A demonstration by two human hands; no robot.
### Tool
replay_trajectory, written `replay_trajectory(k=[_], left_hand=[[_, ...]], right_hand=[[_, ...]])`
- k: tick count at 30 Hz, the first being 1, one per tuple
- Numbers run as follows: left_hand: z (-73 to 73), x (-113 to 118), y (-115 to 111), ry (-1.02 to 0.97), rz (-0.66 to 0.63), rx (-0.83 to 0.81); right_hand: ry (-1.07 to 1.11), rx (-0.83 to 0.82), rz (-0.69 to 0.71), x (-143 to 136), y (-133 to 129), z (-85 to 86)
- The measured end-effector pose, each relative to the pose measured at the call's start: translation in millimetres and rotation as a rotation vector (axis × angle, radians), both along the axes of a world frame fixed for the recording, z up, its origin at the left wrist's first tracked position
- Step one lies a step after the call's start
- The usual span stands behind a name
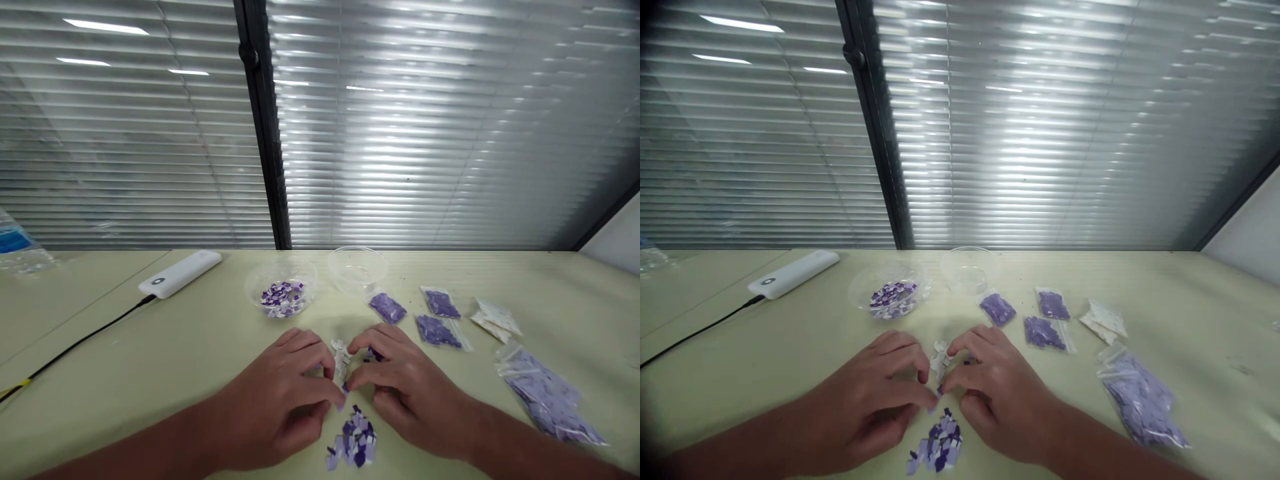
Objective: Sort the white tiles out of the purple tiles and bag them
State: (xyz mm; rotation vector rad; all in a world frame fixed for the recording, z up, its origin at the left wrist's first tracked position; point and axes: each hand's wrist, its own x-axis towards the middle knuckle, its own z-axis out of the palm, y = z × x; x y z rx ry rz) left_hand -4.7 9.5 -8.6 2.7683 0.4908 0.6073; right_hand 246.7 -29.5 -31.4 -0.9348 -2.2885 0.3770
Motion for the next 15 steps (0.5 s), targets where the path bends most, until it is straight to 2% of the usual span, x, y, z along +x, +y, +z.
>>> replay_trajectory(k=[8, 15], left_hand=[[1.4, -2.3, -2.3, 0.009, 0.019, -0.045], [0.5, 0.3, -1.0, -0.001, 0.041, -0.014]], right_hand=[[0.096, -0.001, -0.042, 1.1, 2.3, -0.7], [0.036, -0.022, -0.017, 0.2, 1.6, 0.3]])
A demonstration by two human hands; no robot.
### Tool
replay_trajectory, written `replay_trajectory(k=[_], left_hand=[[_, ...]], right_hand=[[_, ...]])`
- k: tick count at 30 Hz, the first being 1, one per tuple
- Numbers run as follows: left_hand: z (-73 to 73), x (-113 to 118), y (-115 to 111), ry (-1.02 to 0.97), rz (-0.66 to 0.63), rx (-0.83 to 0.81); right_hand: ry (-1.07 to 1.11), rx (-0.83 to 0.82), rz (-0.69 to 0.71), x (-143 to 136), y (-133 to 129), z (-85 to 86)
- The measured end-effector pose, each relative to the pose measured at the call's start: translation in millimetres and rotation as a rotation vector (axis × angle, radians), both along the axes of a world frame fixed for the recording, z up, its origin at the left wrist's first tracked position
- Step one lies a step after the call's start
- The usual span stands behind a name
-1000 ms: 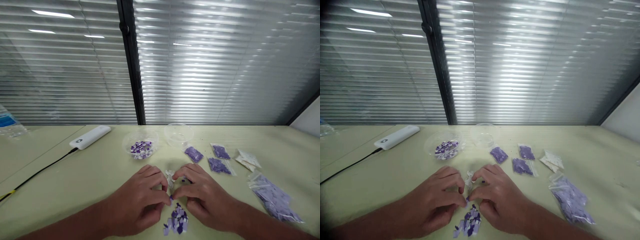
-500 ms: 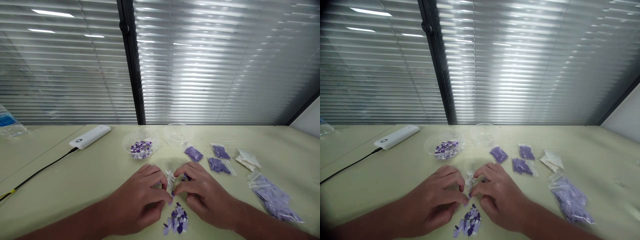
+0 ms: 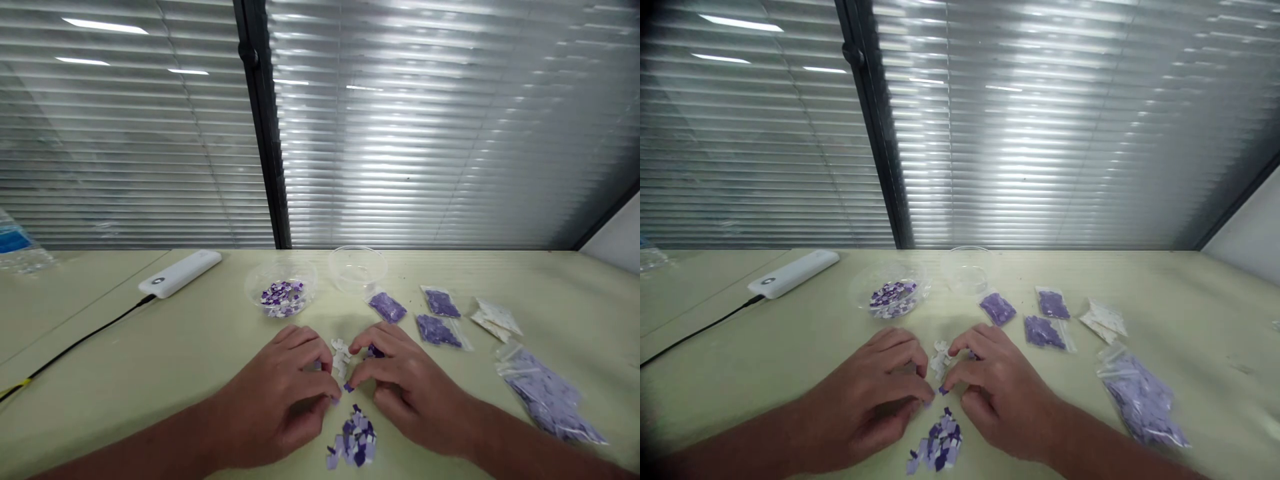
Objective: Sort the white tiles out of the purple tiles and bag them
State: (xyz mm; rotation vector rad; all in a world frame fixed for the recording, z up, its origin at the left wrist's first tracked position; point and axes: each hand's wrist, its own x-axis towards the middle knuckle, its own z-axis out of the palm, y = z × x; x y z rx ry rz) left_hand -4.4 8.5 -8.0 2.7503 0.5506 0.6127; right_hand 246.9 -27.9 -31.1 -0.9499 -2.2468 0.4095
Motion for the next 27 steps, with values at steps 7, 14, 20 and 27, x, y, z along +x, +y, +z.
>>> replay_trajectory(k=[7, 14, 20, 27], left_hand=[[0.3, -2.0, 0.5, 0.016, 0.007, -0.031], [-1.5, -1.4, 1.7, 0.021, -0.007, -0.008], [0.1, 0.2, 1.4, 0.014, -0.003, -0.020], [3.1, -2.0, 0.1, -0.026, -0.009, -0.017]], right_hand=[[0.028, 0.025, -0.019, 0.4, 0.8, -0.9], [-0.004, 0.076, 0.011, 0.5, 0.6, -1.1], [-0.036, 0.076, -0.006, 0.1, -0.7, -0.8], [-0.048, 0.121, -0.054, 0.7, 1.6, -3.4]])
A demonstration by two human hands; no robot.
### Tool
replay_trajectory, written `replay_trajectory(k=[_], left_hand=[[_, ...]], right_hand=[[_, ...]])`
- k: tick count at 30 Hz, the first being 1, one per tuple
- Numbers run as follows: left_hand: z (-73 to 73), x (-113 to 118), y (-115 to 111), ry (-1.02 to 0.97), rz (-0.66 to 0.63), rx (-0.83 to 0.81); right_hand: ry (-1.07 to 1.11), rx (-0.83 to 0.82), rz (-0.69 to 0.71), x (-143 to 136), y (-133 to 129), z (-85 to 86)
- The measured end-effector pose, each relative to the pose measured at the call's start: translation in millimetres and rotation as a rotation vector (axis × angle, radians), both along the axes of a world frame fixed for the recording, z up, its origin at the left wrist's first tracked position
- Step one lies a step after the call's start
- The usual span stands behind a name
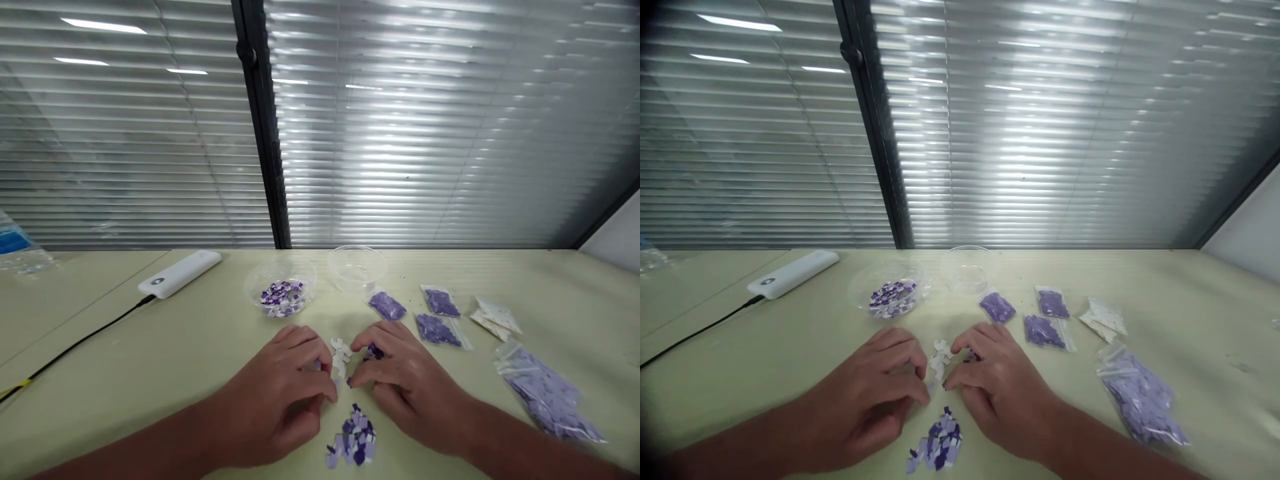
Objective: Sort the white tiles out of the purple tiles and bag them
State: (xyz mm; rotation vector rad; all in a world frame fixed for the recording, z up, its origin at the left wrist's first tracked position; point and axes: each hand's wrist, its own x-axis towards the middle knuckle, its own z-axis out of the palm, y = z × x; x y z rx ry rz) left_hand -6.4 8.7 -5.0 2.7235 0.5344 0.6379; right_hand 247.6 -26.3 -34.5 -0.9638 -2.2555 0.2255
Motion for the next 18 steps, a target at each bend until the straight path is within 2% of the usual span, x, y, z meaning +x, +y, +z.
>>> replay_trajectory(k=[3, 6, 11, 13, 16, 18], left_hand=[[-1.4, -1.1, -0.1, -0.006, 0.000, 0.034], [-4.5, -1.6, 1.1, -0.041, 0.061, 0.057], [-7.3, -1.3, 2.4, -0.112, 0.186, 0.026], [-7.2, -1.4, 2.4, -0.098, 0.174, 0.027], [-7.2, -2.2, 2.8, -0.039, 0.101, 0.057], [-7.7, -2.9, 3.9, -0.027, 0.109, 0.079]], right_hand=[[0.009, 0.012, -0.152, 2.0, 2.3, -1.8], [0.035, 0.012, -0.256, 2.9, 3.2, -2.6], [0.026, -0.002, -0.182, 2.4, 2.0, -2.1], [0.002, -0.011, -0.185, 2.6, 2.5, -2.0], [0.007, 0.001, -0.263, 3.5, 3.9, -2.8], [0.026, 0.029, -0.291, 3.7, 4.3, -3.7]])
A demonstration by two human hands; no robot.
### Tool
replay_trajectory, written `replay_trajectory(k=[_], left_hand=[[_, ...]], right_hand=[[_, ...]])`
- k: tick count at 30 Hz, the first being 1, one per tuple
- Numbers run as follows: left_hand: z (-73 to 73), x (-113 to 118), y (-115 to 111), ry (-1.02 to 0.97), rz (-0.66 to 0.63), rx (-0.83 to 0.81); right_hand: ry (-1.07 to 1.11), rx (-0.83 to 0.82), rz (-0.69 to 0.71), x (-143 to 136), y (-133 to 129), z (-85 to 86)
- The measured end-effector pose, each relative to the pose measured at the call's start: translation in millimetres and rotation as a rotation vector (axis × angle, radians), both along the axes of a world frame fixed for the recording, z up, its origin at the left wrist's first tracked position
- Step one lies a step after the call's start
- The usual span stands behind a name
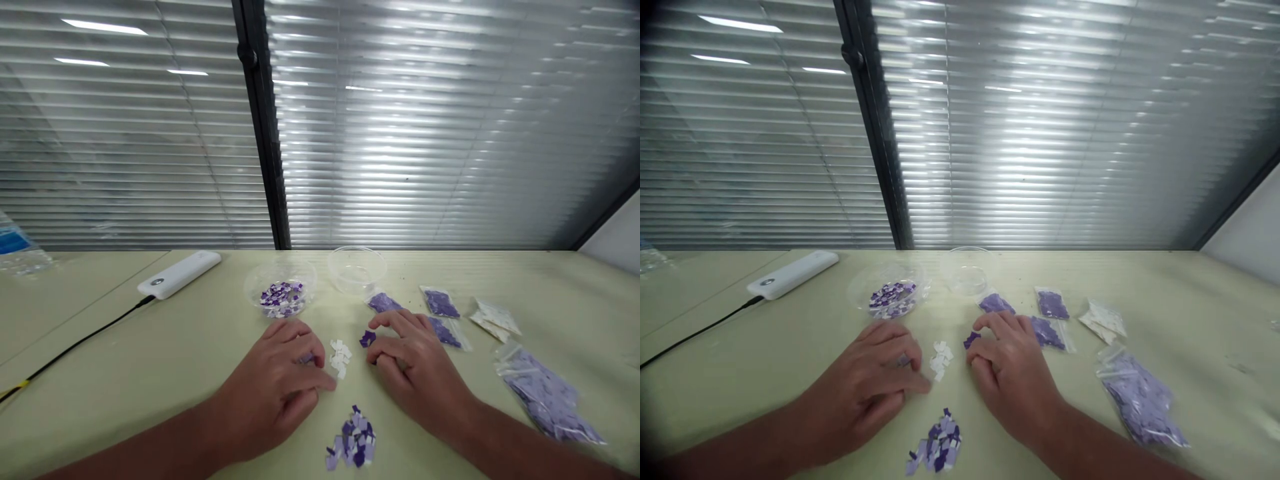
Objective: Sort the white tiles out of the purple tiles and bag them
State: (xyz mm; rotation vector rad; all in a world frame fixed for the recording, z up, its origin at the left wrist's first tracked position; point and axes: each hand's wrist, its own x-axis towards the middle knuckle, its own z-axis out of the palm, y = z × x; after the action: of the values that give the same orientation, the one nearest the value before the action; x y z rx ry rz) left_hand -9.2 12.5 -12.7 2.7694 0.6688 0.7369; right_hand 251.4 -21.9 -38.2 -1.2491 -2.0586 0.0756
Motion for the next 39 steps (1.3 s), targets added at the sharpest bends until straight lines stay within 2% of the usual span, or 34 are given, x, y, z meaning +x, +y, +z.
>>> replay_trajectory(k=[6, 13, 17, 19, 23, 26, 30, 39], left_hand=[[-0.2, -1, 2, 0.019, 0.225, 0.070], [-4.1, 1, 1, 0.023, 0.244, 0.021], [-3.3, 4, 2, 0.032, 0.184, -0.034], [0.3, 5, 0, 0.019, 0.122, -0.060], [9.1, 3, -8, 0.040, -0.135, -0.048], [13.3, 3, -11, 0.115, -0.251, -0.021], [15.7, 4, -11, 0.160, -0.270, -0.054], [16.6, 5, -8, 0.167, -0.242, -0.102]], right_hand=[[0.032, 0.039, 0.057, -1, -2, -0.6], [0.034, -0.014, 0.209, -5, -6, 4.1], [0.049, -0.019, 0.204, -5, -6, 4.8], [0.059, -0.010, 0.245, -4, -7, 7.2], [0.022, -0.028, 0.441, -5, -11, 14.2], [-0.006, -0.063, 0.479, -5, -12, 14.8], [-0.013, -0.086, 0.416, -5, -9, 10.3], [0.016, -0.088, 0.365, -5, -8, 8.4]])
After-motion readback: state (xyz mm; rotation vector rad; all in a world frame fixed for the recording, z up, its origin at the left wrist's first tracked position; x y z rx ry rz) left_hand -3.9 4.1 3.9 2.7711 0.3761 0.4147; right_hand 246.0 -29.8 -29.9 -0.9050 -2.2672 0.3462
